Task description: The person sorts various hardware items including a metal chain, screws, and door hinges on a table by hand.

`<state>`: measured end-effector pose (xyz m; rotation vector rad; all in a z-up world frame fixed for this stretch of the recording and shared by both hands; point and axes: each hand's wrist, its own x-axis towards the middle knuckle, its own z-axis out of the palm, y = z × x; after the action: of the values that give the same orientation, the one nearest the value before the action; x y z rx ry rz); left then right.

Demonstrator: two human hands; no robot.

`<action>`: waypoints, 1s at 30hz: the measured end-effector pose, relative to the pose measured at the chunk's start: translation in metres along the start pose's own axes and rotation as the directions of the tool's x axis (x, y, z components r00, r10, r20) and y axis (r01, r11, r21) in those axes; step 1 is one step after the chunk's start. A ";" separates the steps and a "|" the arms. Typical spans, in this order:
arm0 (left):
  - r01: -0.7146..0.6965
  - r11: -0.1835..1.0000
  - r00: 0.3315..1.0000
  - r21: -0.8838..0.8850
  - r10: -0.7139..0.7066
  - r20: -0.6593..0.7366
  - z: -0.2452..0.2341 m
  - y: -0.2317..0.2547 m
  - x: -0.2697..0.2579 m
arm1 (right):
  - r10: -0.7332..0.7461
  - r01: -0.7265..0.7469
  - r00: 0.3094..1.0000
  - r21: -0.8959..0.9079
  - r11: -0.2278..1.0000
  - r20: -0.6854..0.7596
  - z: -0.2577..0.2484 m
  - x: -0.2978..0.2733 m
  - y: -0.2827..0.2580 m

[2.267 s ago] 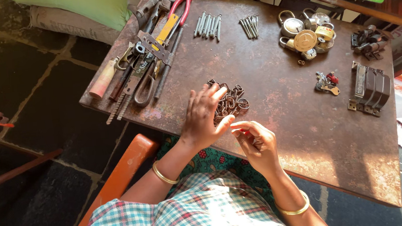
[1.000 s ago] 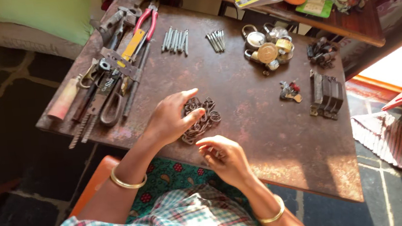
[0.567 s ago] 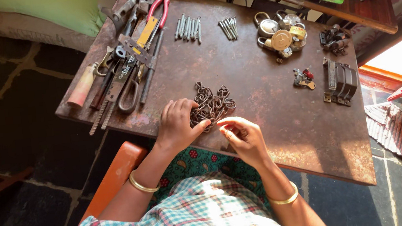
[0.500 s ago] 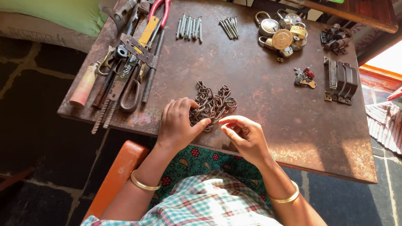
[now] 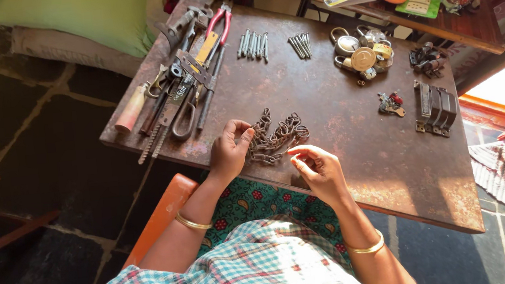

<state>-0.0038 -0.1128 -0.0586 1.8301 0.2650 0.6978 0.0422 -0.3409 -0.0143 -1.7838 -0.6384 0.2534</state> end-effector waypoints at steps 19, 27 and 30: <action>-0.083 0.994 0.979 0.071 0.095 -0.179 0.005 -0.006 0.000 | -0.289 0.200 0.957 -0.754 0.626 0.013 0.019 0.008 -0.023; -0.150 0.903 0.921 0.403 0.276 -0.276 0.005 0.007 -0.011 | -0.370 0.276 0.929 -0.598 0.753 -0.036 0.019 -0.007 -0.015; -0.095 0.934 0.951 0.344 0.188 -0.246 0.006 0.004 -0.009 | -0.110 0.055 0.985 -0.372 0.927 -0.130 0.012 -0.005 0.008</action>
<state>-0.0081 -0.1235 -0.0592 2.0822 0.4576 1.0668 0.0344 -0.3351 -0.0263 -2.1050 -0.6838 -0.0646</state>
